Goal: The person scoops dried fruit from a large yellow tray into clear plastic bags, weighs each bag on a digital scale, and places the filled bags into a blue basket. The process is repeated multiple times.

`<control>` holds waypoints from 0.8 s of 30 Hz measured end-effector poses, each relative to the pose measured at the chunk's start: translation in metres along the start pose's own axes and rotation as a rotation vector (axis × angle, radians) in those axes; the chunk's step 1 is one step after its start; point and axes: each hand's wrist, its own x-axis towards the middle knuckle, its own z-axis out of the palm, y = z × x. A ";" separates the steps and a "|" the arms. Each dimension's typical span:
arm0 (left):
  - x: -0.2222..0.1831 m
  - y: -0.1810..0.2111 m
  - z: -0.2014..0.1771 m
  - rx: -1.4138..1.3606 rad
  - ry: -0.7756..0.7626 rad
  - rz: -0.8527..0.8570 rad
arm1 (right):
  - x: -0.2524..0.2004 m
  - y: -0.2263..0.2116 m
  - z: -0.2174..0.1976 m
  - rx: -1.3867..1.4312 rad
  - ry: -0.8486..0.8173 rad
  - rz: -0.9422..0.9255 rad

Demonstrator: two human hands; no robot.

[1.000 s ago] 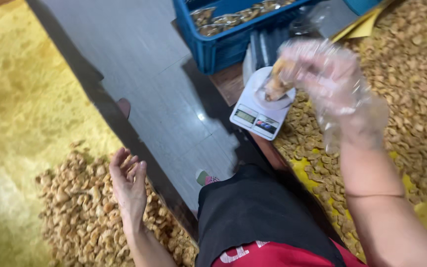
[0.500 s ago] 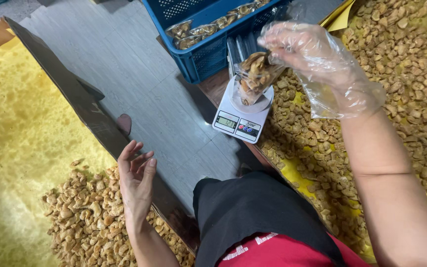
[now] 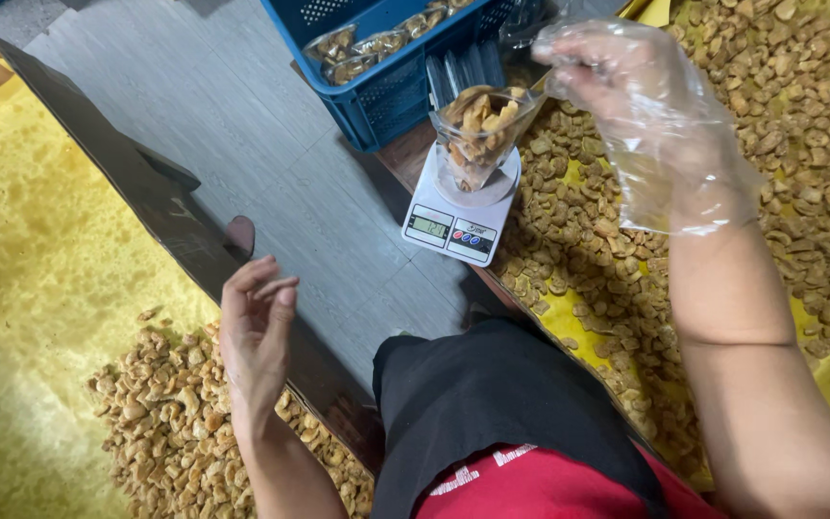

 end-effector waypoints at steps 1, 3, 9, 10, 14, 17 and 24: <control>0.006 0.002 -0.001 0.041 0.007 0.004 | -0.004 0.003 -0.001 -0.027 0.026 0.014; 0.020 0.011 0.003 0.124 0.019 0.016 | -0.014 0.002 0.002 0.056 0.050 0.139; 0.094 0.071 0.064 0.182 -0.277 0.419 | -0.077 -0.004 0.027 0.842 0.068 -0.079; 0.114 0.081 0.083 0.261 -0.331 0.509 | -0.088 0.004 0.028 0.882 0.034 -0.161; 0.174 0.103 0.153 0.535 -0.439 0.750 | -0.104 0.056 0.057 0.650 0.210 0.391; 0.195 0.097 0.178 0.645 -0.565 0.772 | -0.110 0.084 0.077 0.425 0.155 0.571; 0.225 0.078 0.195 0.405 -0.600 0.621 | -0.155 0.077 0.133 0.988 0.392 0.885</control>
